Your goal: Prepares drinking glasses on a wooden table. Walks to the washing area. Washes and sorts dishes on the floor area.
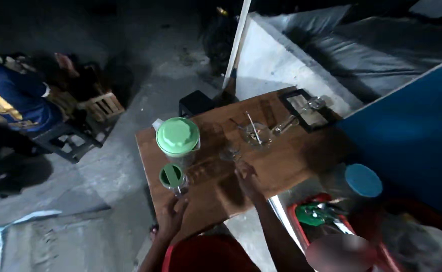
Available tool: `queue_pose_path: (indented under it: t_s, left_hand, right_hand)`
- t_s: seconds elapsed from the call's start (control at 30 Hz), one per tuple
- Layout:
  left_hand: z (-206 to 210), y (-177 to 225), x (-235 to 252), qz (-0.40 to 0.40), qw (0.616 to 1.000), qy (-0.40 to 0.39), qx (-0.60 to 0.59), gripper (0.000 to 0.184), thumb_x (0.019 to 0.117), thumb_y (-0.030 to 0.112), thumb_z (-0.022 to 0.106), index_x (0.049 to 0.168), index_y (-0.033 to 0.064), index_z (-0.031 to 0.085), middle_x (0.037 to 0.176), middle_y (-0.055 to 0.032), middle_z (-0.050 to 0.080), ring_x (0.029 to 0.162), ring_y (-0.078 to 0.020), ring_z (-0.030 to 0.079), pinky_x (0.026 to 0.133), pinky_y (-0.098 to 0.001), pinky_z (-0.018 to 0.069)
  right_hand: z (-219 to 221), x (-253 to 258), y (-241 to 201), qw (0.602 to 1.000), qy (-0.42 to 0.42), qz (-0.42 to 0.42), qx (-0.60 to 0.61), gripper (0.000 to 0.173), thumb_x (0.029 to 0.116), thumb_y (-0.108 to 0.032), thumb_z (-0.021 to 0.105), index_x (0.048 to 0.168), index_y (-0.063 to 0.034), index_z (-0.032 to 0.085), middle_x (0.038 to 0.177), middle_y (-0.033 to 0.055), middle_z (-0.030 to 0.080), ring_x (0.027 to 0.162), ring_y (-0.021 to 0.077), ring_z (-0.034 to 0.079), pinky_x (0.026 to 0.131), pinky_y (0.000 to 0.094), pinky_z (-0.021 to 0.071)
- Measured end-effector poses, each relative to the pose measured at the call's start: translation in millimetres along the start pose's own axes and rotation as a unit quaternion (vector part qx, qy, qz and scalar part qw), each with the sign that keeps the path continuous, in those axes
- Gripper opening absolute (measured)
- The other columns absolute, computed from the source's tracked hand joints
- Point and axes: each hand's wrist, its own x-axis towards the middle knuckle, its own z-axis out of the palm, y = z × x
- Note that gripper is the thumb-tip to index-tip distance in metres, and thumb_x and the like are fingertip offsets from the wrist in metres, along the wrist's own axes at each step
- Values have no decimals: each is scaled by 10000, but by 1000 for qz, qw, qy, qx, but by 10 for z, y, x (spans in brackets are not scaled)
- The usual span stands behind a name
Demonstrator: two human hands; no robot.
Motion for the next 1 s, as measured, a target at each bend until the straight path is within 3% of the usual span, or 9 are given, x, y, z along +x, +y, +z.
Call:
queue_pose_path:
  t_s: [0.07, 0.17, 0.27, 0.47, 0.57, 0.67, 0.73, 0.87, 1.0]
  left_hand:
    - [178, 89, 99, 9, 999, 29, -26, 327, 1038, 252, 608, 1279, 37, 664, 1253, -71, 717, 1184, -199, 671, 1048, -406, 553]
    - [323, 210, 213, 6, 997, 44, -58, 259, 1054, 181, 575, 1190, -5, 693, 1108, -99, 756, 1050, -224, 723, 988, -423, 587]
    - [461, 277, 302, 10, 998, 27, -58, 240, 1058, 160, 561, 1122, -18, 709, 1004, -98, 769, 943, -215, 743, 921, -411, 611]
    - [689, 323, 236, -4, 999, 9, -49, 257, 1073, 156, 501, 1098, -12, 693, 921, -68, 745, 770, -159, 699, 762, -335, 604]
    - [744, 302, 135, -4, 998, 32, -62, 252, 1065, 177, 538, 1096, -14, 700, 935, -83, 757, 832, -197, 729, 825, -373, 618]
    - [785, 250, -78, 5, 994, 54, -90, 270, 1052, 196, 570, 1169, -10, 698, 1136, -103, 748, 1073, -227, 709, 1001, -408, 574]
    - [767, 230, -209, 2, 991, 76, -114, 295, 1044, 170, 581, 1260, -14, 660, 1265, -114, 707, 1175, -232, 670, 1041, -398, 549]
    - [747, -175, -532, -64, 983, 115, -125, 338, 1043, 163, 584, 1333, -10, 606, 1251, -146, 692, 1111, -263, 696, 924, -455, 616]
    - [799, -445, -762, -173, 980, 86, -54, 302, 1045, 200, 589, 1261, -2, 651, 1142, -144, 722, 1005, -238, 720, 860, -459, 619]
  right_hand:
    - [-116, 352, 42, 1000, -17, -9, 7, 643, 1033, -437, 571, 1531, -51, 444, 1510, 233, 494, 1354, 386, 531, 1121, 543, 456]
    - [-161, 662, 0, 997, -75, 6, 26, 534, 1045, -422, 563, 1417, -40, 536, 1318, 202, 644, 1189, 332, 651, 1026, 518, 529]
    - [-178, 655, -75, 991, -128, 0, 38, 458, 1080, -403, 499, 1296, -27, 646, 1194, 184, 699, 1111, 305, 677, 1011, 513, 523]
    - [192, 237, -59, 977, -131, -15, 165, 388, 1053, -302, 579, 1317, -22, 630, 1273, 163, 676, 1157, 232, 665, 1022, 394, 537]
    - [211, 137, -117, 975, -113, 14, 192, 401, 1051, -288, 584, 1346, -17, 614, 1297, 175, 666, 1179, 250, 659, 1033, 410, 534]
    - [152, 24, -61, 975, -117, 23, 185, 411, 1050, -313, 589, 1358, -41, 616, 1305, 153, 670, 1182, 227, 660, 1034, 401, 538]
    - [74, 22, -26, 976, -127, 26, 175, 413, 1053, -315, 581, 1367, -48, 610, 1320, 147, 661, 1191, 221, 654, 1040, 401, 533]
    - [-104, -30, 149, 984, -99, 39, 142, 385, 1040, -360, 597, 1319, -102, 659, 1285, 109, 686, 1174, 206, 665, 1039, 420, 537]
    - [-292, 96, 420, 990, -101, 57, 86, 446, 1048, -422, 563, 1318, -79, 656, 1266, 138, 693, 1175, 262, 661, 1042, 490, 514]
